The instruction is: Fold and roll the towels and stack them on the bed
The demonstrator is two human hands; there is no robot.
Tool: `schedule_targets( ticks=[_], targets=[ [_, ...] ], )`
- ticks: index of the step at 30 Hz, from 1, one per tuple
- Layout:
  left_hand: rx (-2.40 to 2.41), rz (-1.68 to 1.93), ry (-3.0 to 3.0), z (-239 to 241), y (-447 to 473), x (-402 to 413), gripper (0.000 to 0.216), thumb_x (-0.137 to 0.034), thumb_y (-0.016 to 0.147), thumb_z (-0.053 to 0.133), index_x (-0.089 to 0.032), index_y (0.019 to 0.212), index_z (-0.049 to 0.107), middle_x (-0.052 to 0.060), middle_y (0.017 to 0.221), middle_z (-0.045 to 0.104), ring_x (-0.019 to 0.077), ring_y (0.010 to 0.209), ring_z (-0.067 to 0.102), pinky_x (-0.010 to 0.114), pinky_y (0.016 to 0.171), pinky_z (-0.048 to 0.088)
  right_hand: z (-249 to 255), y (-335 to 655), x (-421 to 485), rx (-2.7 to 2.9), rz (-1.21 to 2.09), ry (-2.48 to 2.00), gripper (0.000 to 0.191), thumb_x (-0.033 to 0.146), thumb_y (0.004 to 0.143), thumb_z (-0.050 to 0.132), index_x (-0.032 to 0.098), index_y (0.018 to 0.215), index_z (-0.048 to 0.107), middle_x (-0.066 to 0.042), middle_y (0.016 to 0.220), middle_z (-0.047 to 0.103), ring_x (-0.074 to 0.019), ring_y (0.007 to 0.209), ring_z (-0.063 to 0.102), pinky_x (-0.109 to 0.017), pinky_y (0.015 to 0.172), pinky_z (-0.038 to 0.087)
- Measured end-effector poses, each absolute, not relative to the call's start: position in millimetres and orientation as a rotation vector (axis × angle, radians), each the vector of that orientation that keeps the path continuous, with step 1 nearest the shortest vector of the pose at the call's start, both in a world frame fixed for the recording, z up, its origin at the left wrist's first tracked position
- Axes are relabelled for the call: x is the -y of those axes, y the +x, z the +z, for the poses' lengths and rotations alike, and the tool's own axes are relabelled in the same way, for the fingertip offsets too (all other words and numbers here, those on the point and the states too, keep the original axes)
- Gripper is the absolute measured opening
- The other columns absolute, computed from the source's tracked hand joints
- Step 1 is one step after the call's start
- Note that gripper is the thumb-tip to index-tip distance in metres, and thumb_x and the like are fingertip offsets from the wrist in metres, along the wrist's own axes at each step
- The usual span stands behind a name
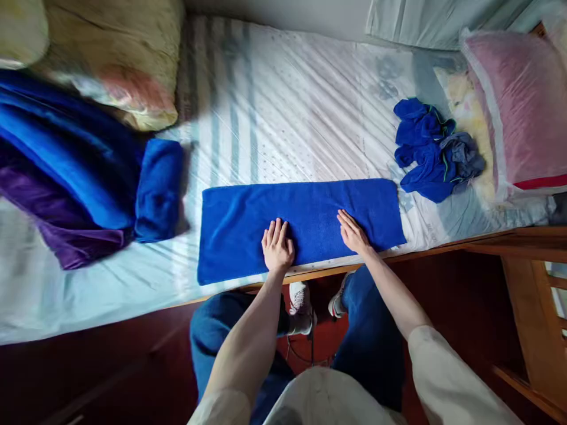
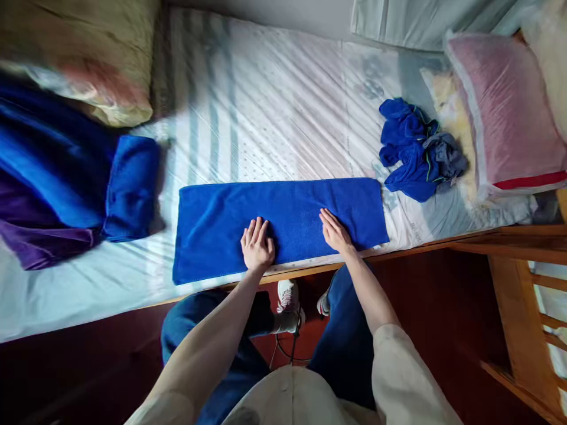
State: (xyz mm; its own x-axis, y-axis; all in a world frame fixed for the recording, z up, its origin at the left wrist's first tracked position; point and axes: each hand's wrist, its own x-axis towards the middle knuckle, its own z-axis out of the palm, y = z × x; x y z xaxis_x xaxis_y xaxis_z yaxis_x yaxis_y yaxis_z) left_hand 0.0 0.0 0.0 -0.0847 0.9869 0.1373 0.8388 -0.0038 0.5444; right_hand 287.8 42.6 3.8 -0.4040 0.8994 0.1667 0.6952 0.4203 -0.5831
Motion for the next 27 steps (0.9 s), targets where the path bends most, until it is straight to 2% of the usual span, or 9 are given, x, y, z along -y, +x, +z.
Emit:
schedule_targets(
  ticks=[5,12,17,22,27],
  targets=[
    [-1.989,0.764,1.852,-6.0,1.5,0.0,0.058,-0.028,0.095,0.043,-0.015,0.149,0.06,0.015,0.163,0.05,0.0291,0.159,0.036,0.053,0.132,0.024,3.6,359.3,-46.1,2.069,0.49,-1.578,0.053,0.022,0.107,0.037,0.016,0.157,0.052,-0.012,0.163,0.051,-0.0232,0.156,0.043,-0.047,0.131,0.04],
    [-2.007,0.72,1.861,-8.1,0.5,0.3,0.06,-0.027,0.095,0.044,-0.016,0.151,0.058,0.014,0.165,0.047,0.0289,0.16,0.033,0.053,0.132,0.023,-4.0,402.1,-42.9,1.986,0.3,-1.722,0.055,0.024,0.105,0.036,0.014,0.156,0.053,-0.015,0.159,0.055,-0.0268,0.154,0.045,-0.053,0.129,0.041],
    [-1.959,0.68,1.922,-9.9,-12.2,-4.9,0.06,-0.026,0.094,0.042,-0.014,0.15,0.059,0.015,0.162,0.051,0.028,0.157,0.039,0.051,0.131,0.027,-7.6,402.4,-44.0,1.949,0.194,-1.764,0.055,0.021,0.102,0.038,0.013,0.153,0.056,-0.017,0.155,0.059,-0.0287,0.151,0.049,-0.053,0.126,0.044],
    [-1.939,0.649,1.974,-7.3,-64.4,-12.7,0.059,-0.026,0.095,0.039,-0.012,0.148,0.059,0.016,0.157,0.057,0.0254,0.155,0.043,0.049,0.13,0.031,-9.5,400.8,-45.5,1.926,0.161,-1.756,0.053,0.019,0.1,0.039,0.013,0.149,0.06,-0.016,0.15,0.064,-0.0292,0.147,0.054,-0.052,0.123,0.048],
    [-2.177,0.623,1.794,3.2,-155.1,-4.6,0.06,-0.025,0.094,0.038,-0.006,0.148,0.056,0.02,0.159,0.053,0.0277,0.157,0.04,0.052,0.13,0.032,-9.6,399.2,-45.6,1.923,0.15,-1.781,0.052,0.019,0.099,0.042,0.013,0.146,0.063,-0.016,0.147,0.066,-0.0298,0.147,0.054,-0.052,0.121,0.05]
  ],
)
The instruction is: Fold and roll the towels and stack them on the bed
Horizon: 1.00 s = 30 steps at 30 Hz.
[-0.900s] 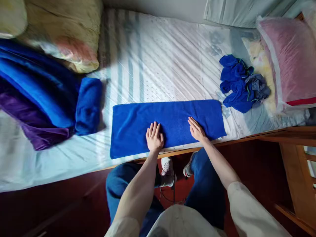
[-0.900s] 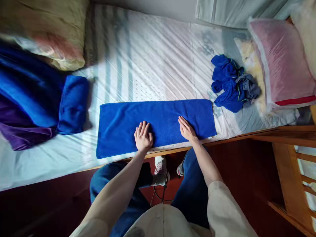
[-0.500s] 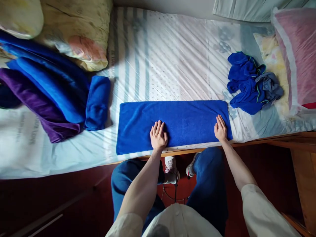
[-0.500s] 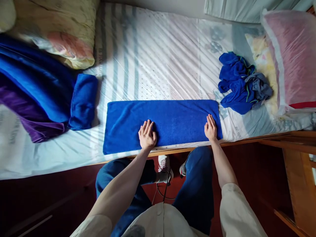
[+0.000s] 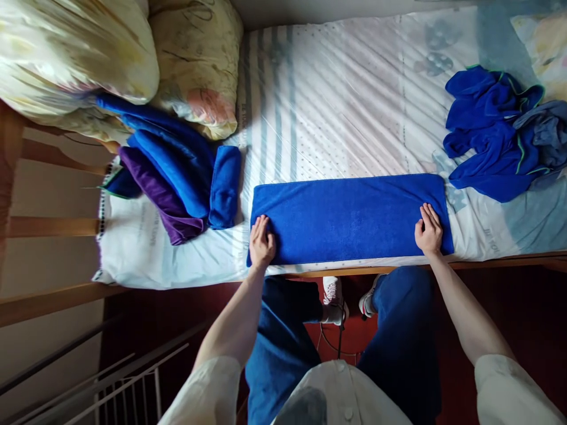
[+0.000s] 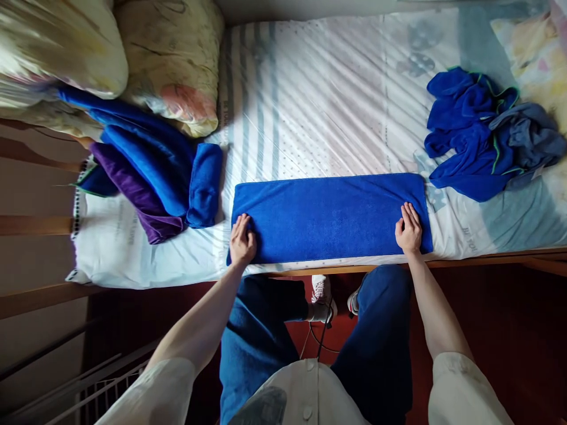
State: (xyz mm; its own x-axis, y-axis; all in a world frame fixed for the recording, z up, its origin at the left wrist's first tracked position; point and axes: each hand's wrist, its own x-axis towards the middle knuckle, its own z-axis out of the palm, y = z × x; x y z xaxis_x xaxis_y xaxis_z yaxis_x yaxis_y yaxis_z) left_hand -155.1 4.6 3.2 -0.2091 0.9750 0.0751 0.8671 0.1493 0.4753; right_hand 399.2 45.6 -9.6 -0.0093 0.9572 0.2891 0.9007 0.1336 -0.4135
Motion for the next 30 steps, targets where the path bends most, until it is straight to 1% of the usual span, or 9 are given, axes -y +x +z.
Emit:
schedule_targets(
  ticks=[3,6,9,12,14,19,25,28,30],
  targets=[
    [-2.211,0.539,1.782,9.6,-191.4,4.8,0.059,-0.023,0.095,0.038,-0.002,0.148,0.054,0.022,0.162,0.049,0.0305,0.157,0.039,0.054,0.13,0.032,-9.0,398.7,-45.3,1.929,0.138,-1.778,0.052,0.017,0.098,0.044,0.013,0.146,0.062,-0.016,0.147,0.066,-0.0296,0.147,0.055,-0.051,0.121,0.05],
    [-2.257,0.502,1.866,14.9,-187.0,7.5,0.06,-0.02,0.096,0.039,0.001,0.151,0.049,0.025,0.166,0.041,0.0341,0.162,0.028,0.062,0.132,0.023,-7.9,398.5,-45.1,1.937,0.136,-1.78,0.054,0.015,0.096,0.046,0.014,0.147,0.062,-0.016,0.148,0.065,-0.0296,0.146,0.056,-0.051,0.121,0.051],
    [-2.15,0.51,2.047,18.9,-143.8,-1.3,0.058,-0.019,0.098,0.038,-0.006,0.154,0.049,0.021,0.171,0.035,0.0308,0.165,0.019,0.061,0.133,0.019,-7.4,398.7,-45.0,1.943,0.12,-1.759,0.054,0.014,0.094,0.047,0.013,0.146,0.063,-0.017,0.147,0.066,-0.0298,0.145,0.057,-0.05,0.12,0.051],
    [-1.761,0.355,2.256,17.4,-89.9,-22.2,0.055,-0.029,0.102,0.04,-0.018,0.155,0.053,0.013,0.171,0.037,0.0293,0.165,0.018,0.058,0.133,0.019,-8.7,399.0,-45.6,1.924,0.097,-1.753,0.054,0.015,0.093,0.047,0.014,0.145,0.063,-0.017,0.145,0.067,-0.0309,0.143,0.059,-0.052,0.119,0.052],
    [-1.709,0.29,2.263,13.4,-68.2,-40.9,0.057,-0.036,0.104,0.04,-0.021,0.158,0.051,0.012,0.172,0.035,0.0312,0.165,0.015,0.061,0.133,0.016,-10.3,399.4,-46.3,1.912,0.089,-1.753,0.054,0.016,0.093,0.047,0.015,0.145,0.064,-0.017,0.144,0.068,-0.0318,0.142,0.059,-0.054,0.118,0.052],
    [-1.99,0.299,2.029,5.1,-99.3,-85.6,0.067,-0.048,0.104,0.04,-0.016,0.162,0.045,0.015,0.175,0.028,0.0366,0.166,0.009,0.066,0.132,0.01,-12.3,400.5,-47.4,1.918,0.069,-1.721,0.052,0.019,0.094,0.046,0.014,0.142,0.064,-0.018,0.142,0.069,-0.0319,0.141,0.06,-0.053,0.117,0.053],
    [-2.33,0.389,1.726,15.3,-142.3,-107.1,0.073,-0.043,0.101,0.042,-0.003,0.162,0.038,0.026,0.174,0.023,0.0386,0.165,0.011,0.067,0.131,0.008,-9.9,398.2,-47.7,1.892,0.127,-1.755,0.054,0.02,0.095,0.044,0.014,0.144,0.064,-0.017,0.145,0.067,-0.0332,0.142,0.059,-0.057,0.118,0.051],
    [-2.236,0.499,1.826,17.8,-102.9,-83.7,0.069,-0.039,0.102,0.042,-0.006,0.162,0.04,0.022,0.175,0.021,0.0353,0.166,0.007,0.064,0.133,0.008,-8.2,396.1,-47.5,1.889,0.147,-1.782,0.055,0.019,0.095,0.044,0.015,0.146,0.064,-0.017,0.146,0.067,-0.0325,0.144,0.058,-0.056,0.119,0.051],
    [-2.051,0.514,1.944,13.9,-66.0,-56.8,0.064,-0.037,0.102,0.042,-0.011,0.161,0.045,0.018,0.175,0.025,0.0319,0.166,0.011,0.06,0.134,0.012,-7.2,395.4,-47.1,1.898,0.154,-1.811,0.055,0.018,0.094,0.044,0.015,0.145,0.064,-0.016,0.146,0.067,-0.0314,0.145,0.057,-0.055,0.12,0.05]
  ],
)
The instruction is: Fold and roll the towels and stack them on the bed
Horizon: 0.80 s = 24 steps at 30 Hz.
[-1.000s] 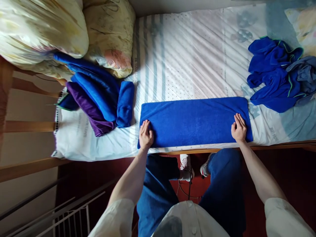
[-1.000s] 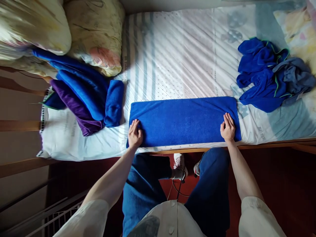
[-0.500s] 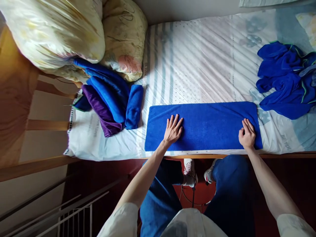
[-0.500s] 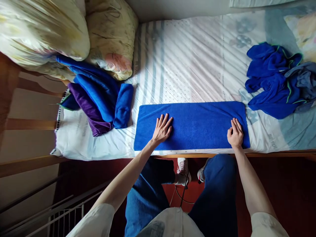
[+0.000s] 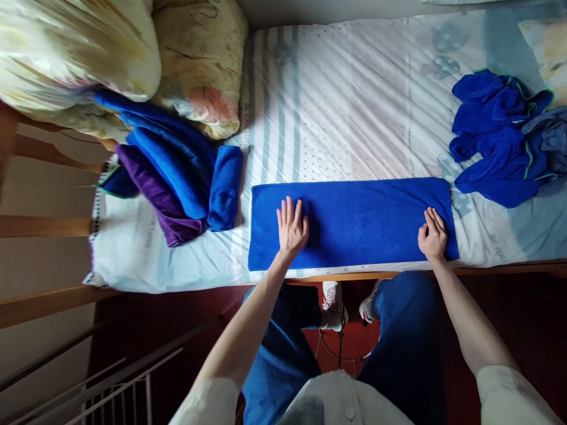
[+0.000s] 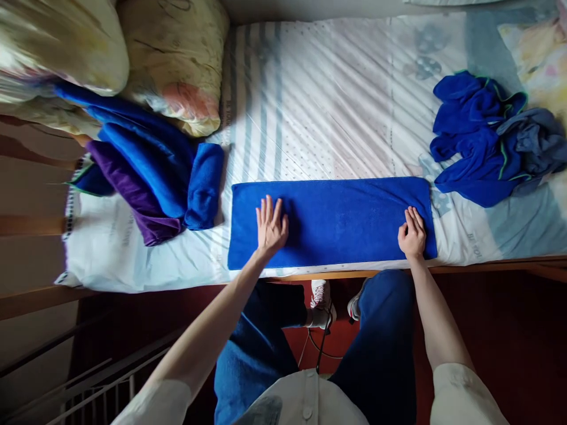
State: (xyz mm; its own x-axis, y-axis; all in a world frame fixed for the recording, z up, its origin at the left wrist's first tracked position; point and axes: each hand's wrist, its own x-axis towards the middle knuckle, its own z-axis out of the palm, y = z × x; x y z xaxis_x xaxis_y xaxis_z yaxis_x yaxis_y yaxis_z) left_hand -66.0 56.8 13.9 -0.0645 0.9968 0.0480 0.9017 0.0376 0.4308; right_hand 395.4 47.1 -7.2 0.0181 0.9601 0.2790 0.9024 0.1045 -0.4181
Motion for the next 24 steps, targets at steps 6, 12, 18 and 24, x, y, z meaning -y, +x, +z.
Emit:
schedule_targets(
  ticks=[6,12,18,24],
  targets=[
    [-1.955,0.662,1.967,-3.4,-13.8,-6.7,0.06,-0.03,0.099,0.041,-0.014,0.156,0.053,0.016,0.165,0.047,0.0285,0.16,0.033,0.054,0.134,0.02,-4.6,395.6,-46.0,1.957,0.166,-1.886,0.056,0.017,0.096,0.04,0.013,0.147,0.061,-0.016,0.15,0.064,-0.0273,0.149,0.052,-0.05,0.124,0.047],
    [-1.94,0.697,1.919,-5.0,-19.8,-14.2,0.063,-0.03,0.094,0.047,-0.017,0.155,0.054,0.014,0.164,0.049,0.032,0.157,0.038,0.056,0.132,0.022,4.6,393.1,-43.5,1.987,0.153,-1.88,0.057,0.016,0.098,0.039,0.013,0.151,0.058,-0.016,0.151,0.063,-0.0272,0.149,0.052,-0.05,0.124,0.047],
    [-1.959,0.764,1.875,-3.8,-13.6,-13.8,0.062,-0.03,0.093,0.049,-0.02,0.154,0.057,0.012,0.162,0.052,0.0311,0.155,0.042,0.054,0.132,0.024,10.6,380.0,-52.0,1.865,0.18,-1.982,0.057,0.02,0.1,0.033,0.014,0.152,0.057,-0.017,0.15,0.063,-0.0286,0.148,0.053,-0.054,0.123,0.047],
    [-1.927,0.773,1.793,-2.4,-14.6,-14.8,0.065,-0.032,0.09,0.052,-0.02,0.154,0.056,0.011,0.163,0.051,0.0321,0.157,0.039,0.055,0.133,0.02,26.9,264.5,-80.6,2.082,0.316,-1.914,0.06,0.032,0.107,0.034,0.014,0.165,0.039,-0.014,0.172,0.035,-0.0317,0.163,0.026,-0.059,0.133,0.027]
  ],
)
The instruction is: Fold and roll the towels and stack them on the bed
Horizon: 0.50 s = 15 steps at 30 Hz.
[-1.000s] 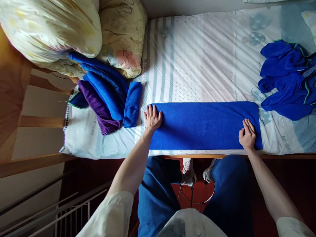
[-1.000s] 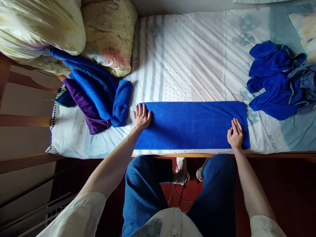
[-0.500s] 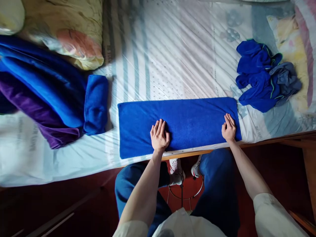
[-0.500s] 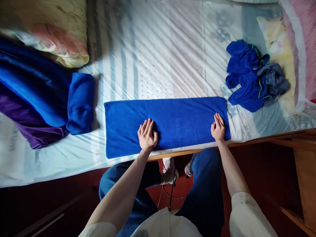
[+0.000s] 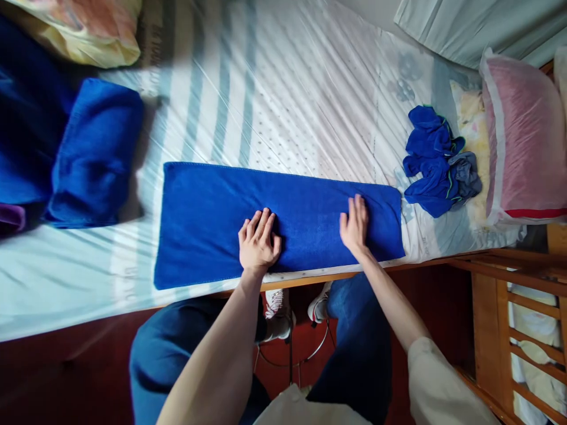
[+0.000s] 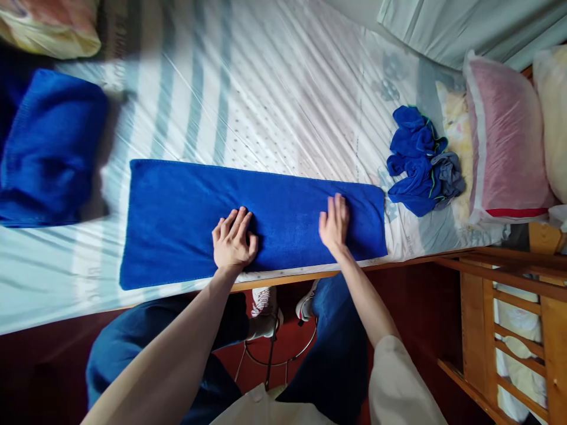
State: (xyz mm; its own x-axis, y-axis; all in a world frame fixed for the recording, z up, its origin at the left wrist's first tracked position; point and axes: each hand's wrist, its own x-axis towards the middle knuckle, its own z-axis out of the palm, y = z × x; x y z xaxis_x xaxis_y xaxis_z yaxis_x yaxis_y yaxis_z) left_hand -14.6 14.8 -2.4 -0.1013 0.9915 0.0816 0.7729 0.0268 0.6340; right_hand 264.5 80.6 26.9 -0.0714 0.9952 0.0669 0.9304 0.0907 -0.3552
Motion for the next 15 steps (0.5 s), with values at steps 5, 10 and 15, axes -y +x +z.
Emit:
schedule_targets(
  ticks=[5,10,15],
  targets=[
    [-1.922,0.728,1.786,-1.5,-16.6,-14.7,0.065,-0.033,0.09,0.051,-0.019,0.153,0.057,0.011,0.163,0.05,0.0325,0.158,0.038,0.056,0.133,0.018,36.8,199.5,-106.4,2.503,0.572,-1.484,0.06,0.033,0.109,0.035,0.021,0.168,0.034,-0.004,0.176,0.027,-0.0223,0.166,0.017,-0.047,0.137,0.016],
    [-1.914,0.738,1.753,0.0,-16.4,-14.4,0.068,-0.034,0.088,0.054,-0.02,0.154,0.056,0.01,0.164,0.049,0.0328,0.158,0.037,0.057,0.133,0.017,26.8,280.8,-125.1,2.455,0.525,-1.693,0.06,0.038,0.11,0.036,0.018,0.167,0.036,-0.007,0.174,0.034,-0.023,0.165,0.022,-0.05,0.137,0.014],
    [-1.899,0.811,1.775,-1.5,-16.5,-13.7,0.07,-0.033,0.087,0.057,-0.023,0.156,0.055,0.009,0.162,0.052,0.0343,0.155,0.042,0.057,0.133,0.02,21.4,384.5,-141.3,2.259,0.273,-2.023,0.062,0.042,0.112,0.026,0.015,0.168,0.032,-0.012,0.173,0.034,-0.0234,0.164,0.025,-0.051,0.135,0.021]
  ],
)
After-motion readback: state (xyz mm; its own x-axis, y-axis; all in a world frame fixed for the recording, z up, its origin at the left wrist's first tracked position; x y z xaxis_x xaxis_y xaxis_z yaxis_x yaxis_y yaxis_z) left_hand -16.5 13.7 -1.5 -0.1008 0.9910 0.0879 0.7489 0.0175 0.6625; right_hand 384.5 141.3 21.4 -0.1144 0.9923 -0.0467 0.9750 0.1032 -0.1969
